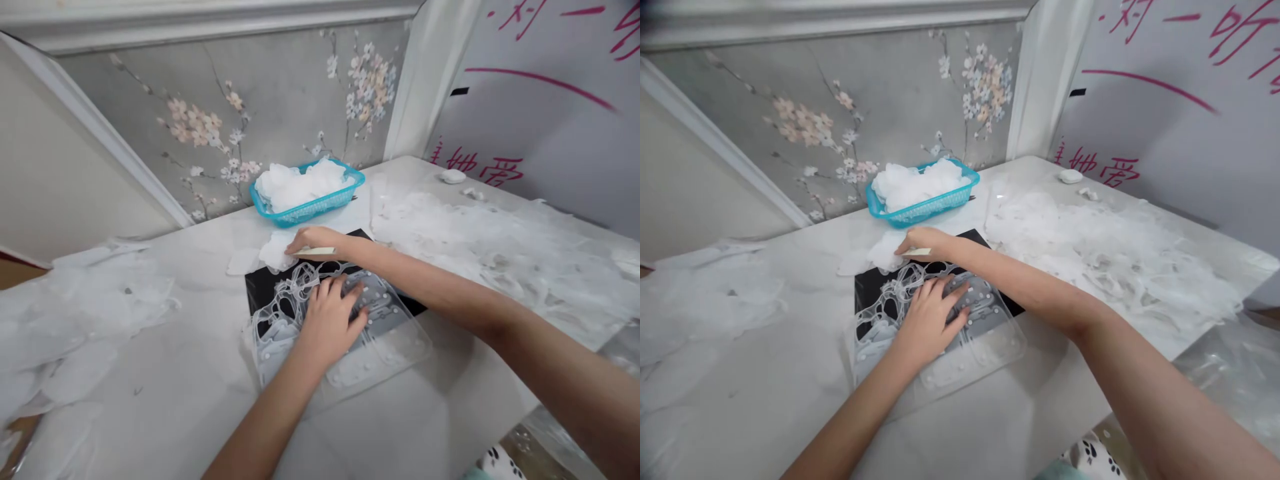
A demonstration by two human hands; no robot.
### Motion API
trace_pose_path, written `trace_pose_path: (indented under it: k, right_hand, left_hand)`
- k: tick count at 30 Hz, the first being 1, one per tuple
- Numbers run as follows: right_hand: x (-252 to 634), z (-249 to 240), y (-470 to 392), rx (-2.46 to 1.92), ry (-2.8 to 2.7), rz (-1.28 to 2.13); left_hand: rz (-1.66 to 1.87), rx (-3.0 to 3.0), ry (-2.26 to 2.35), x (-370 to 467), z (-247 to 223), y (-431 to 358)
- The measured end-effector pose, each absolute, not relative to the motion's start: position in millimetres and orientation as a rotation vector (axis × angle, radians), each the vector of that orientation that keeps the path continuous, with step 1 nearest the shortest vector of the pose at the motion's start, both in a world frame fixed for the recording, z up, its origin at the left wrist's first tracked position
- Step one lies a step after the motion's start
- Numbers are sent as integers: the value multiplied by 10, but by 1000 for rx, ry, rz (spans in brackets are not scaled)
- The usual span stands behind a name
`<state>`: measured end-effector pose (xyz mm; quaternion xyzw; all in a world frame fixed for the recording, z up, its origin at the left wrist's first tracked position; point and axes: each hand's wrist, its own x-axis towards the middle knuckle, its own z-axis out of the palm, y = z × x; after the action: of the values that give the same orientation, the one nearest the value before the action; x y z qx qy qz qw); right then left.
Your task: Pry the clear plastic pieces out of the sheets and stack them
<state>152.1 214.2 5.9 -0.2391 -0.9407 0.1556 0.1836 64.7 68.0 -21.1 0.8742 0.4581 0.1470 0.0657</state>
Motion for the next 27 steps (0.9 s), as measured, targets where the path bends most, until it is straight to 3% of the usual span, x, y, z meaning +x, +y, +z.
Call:
trace_pose_path:
  k: [9, 15, 27]
  right_hand:
    - [2213, 291, 1726, -897, -2033, 774]
    - [2740, 184, 1298, -997, -2061, 1046]
    - [2830, -134, 1123, -890, -2071, 1170]
  left_hand:
    - [460, 2622, 1532, 666, -213, 691]
    - [313, 2555, 1678, 640, -207, 787]
    - [166, 2511, 1718, 640, -162, 842]
